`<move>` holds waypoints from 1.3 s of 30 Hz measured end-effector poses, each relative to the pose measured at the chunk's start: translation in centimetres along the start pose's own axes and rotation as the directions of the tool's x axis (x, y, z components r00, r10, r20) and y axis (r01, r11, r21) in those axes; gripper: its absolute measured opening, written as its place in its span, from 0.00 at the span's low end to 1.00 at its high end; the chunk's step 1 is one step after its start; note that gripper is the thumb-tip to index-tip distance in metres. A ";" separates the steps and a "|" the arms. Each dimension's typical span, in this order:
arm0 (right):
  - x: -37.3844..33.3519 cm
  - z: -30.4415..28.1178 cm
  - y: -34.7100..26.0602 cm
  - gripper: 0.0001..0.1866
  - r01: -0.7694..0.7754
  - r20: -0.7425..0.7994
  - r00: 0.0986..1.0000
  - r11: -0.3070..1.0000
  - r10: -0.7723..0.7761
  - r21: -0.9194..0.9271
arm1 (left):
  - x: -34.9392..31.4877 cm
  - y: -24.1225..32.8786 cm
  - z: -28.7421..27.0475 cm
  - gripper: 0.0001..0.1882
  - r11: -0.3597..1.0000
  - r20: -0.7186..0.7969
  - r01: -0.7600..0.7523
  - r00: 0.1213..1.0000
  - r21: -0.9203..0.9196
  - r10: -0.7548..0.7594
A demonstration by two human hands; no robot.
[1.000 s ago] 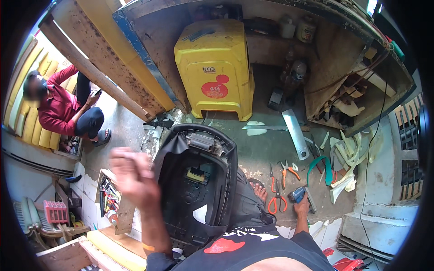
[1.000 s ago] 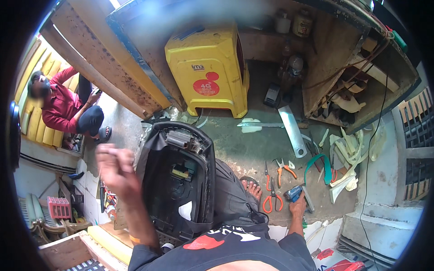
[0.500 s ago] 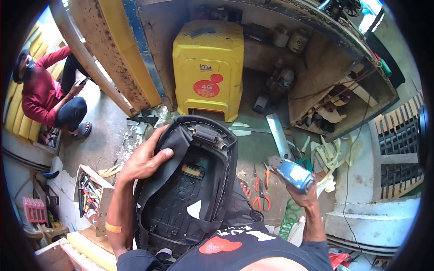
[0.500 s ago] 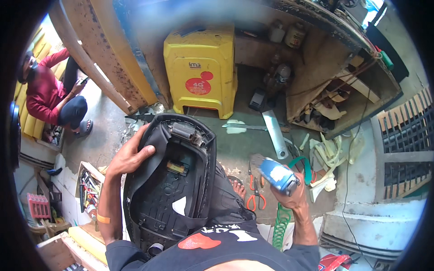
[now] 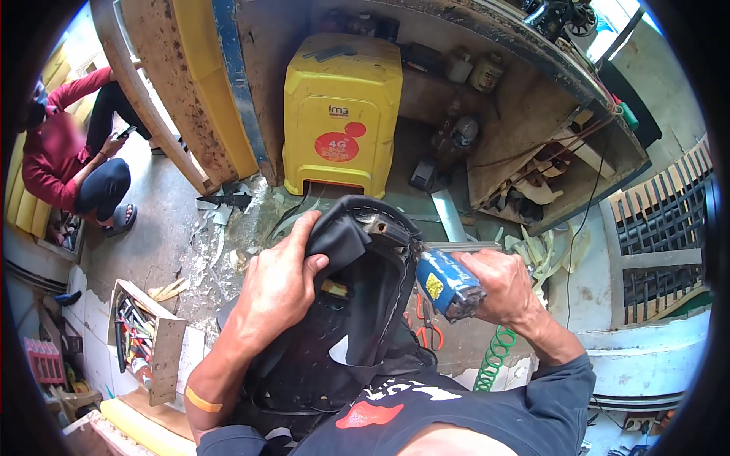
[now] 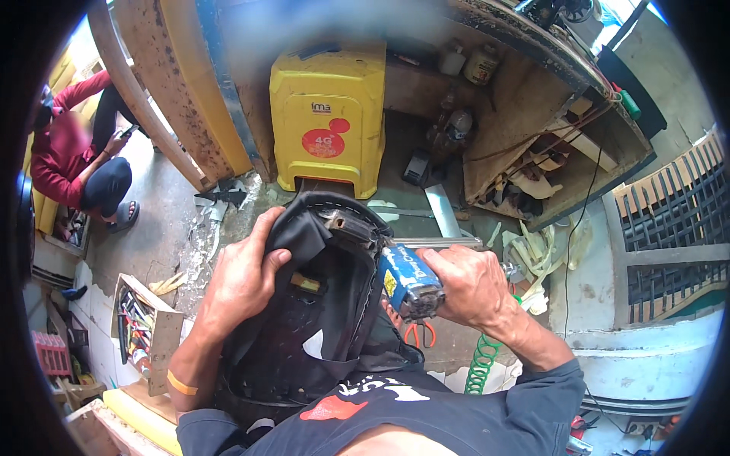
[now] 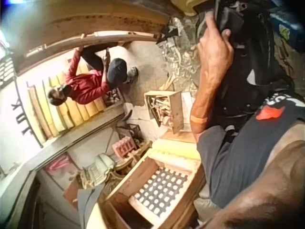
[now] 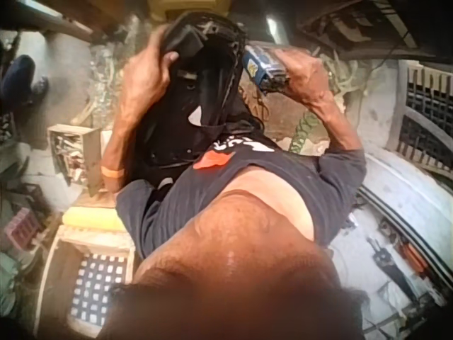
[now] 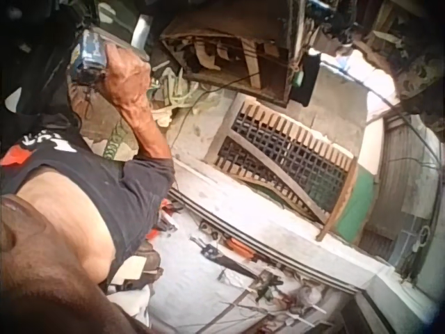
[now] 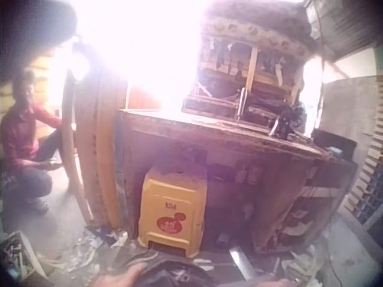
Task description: The person trims excess black fabric from a scooter seat using scissors and a staple gun. They then carry the seat outside and install it onto a white scooter, securing it in place.
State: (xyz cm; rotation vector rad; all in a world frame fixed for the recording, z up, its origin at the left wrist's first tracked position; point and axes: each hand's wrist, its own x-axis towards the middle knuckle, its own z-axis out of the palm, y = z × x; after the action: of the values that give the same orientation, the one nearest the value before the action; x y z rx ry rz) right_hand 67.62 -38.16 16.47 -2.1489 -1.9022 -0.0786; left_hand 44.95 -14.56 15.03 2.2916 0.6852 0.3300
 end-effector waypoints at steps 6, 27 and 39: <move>2.4 -1.7 0.7 0.24 0.045 0.243 0.969 0.999 -0.038 -0.026 | -0.4 0.4 0.6 0.28 1.000 -0.027 0.017 0.999 0.019 -0.016; 0.0 -0.5 0.8 0.23 0.114 0.093 0.990 0.985 -0.102 -0.132 | -0.1 1.0 0.9 0.28 0.997 -0.037 0.008 0.999 0.070 -0.006; 0.6 -0.3 0.1 0.21 0.138 0.108 0.988 0.961 -0.115 -0.241 | -0.1 0.7 1.0 0.27 0.997 -0.043 0.011 0.999 0.070 -0.008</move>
State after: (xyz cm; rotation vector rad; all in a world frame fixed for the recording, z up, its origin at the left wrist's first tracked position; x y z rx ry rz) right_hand 67.82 -37.68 16.89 -2.2173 -2.1859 -0.2596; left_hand 45.59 -15.61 14.79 2.3534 0.7396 0.3560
